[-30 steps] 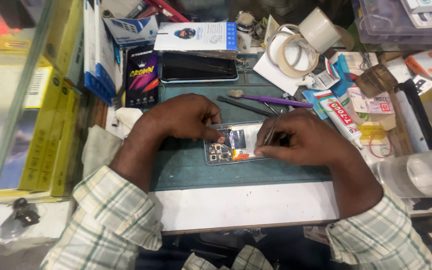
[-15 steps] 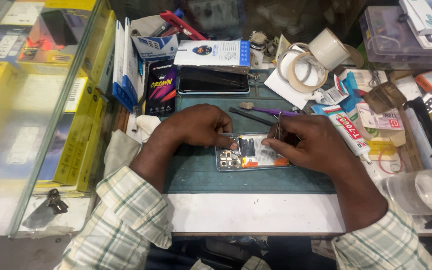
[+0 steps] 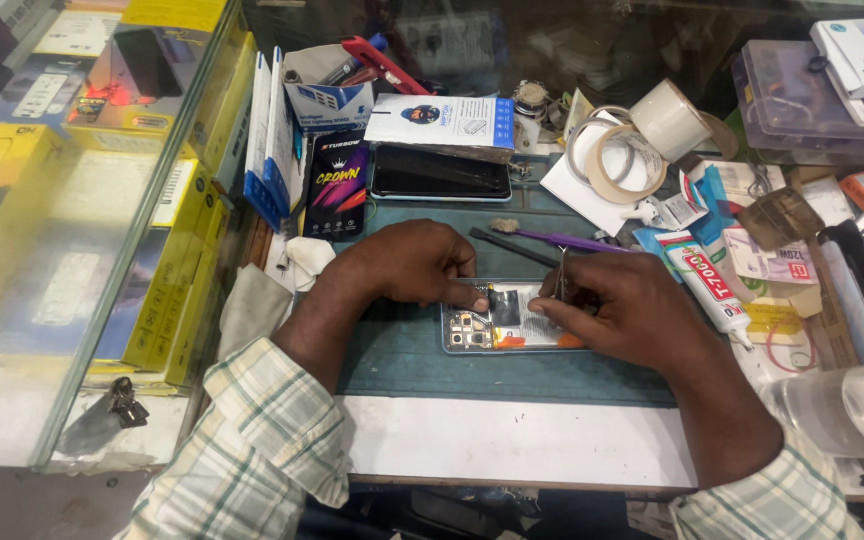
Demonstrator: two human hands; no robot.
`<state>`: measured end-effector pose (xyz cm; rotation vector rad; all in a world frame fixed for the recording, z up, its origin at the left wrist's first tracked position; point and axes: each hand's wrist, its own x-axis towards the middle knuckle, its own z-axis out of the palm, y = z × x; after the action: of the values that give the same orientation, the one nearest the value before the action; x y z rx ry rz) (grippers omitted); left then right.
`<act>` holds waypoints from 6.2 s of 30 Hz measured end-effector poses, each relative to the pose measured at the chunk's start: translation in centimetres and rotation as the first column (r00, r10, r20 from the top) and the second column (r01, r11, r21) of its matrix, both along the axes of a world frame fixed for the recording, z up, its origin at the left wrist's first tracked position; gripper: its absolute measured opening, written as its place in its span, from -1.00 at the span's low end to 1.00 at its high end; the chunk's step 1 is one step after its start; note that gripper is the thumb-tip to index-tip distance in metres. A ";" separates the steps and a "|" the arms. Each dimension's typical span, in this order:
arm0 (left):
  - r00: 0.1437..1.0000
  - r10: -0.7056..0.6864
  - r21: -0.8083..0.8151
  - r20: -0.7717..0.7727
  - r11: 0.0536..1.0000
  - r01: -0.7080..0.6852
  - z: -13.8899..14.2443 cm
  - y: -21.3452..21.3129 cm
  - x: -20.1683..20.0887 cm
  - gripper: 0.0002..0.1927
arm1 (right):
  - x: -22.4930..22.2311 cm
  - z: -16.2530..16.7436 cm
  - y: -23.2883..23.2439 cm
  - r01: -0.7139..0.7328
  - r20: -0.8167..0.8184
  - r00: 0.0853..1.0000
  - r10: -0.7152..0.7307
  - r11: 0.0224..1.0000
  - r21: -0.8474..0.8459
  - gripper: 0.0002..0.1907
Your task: The person works on a disassembled smartphone on a repair mat, using tweezers and a pry tool to lift and adjust internal components and the battery area. They then handle the cracked screen assembly, working it free from the phone body, and finally hold up and turn over a replacement screen assembly.
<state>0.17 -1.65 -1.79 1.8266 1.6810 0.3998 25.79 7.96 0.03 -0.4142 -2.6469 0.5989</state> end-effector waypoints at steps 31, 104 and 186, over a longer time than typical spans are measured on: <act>0.999 0.030 -0.024 0.035 0.999 -0.029 -0.1 -0.3 -2.0 -0.62 | 1.0 -1.0 1.1 0.163 -0.261 0.952 -0.163 0.986 -0.021 -0.76; 0.991 0.010 0.155 -0.130 0.988 0.010 -0.8 0.2 -2.1 -0.40 | 0.5 -2.2 1.4 0.206 -0.073 0.976 -0.207 0.978 -0.020 -0.62; 0.990 0.024 -0.010 -0.137 1.000 -0.025 -1.1 1.7 -2.4 -0.42 | 2.4 -2.3 6.0 0.052 -0.256 0.933 -0.254 0.797 -0.602 -0.88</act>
<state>-2.21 0.05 -2.87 1.8632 1.7955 0.2788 28.17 13.99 -2.31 -0.6364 -2.0382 1.3173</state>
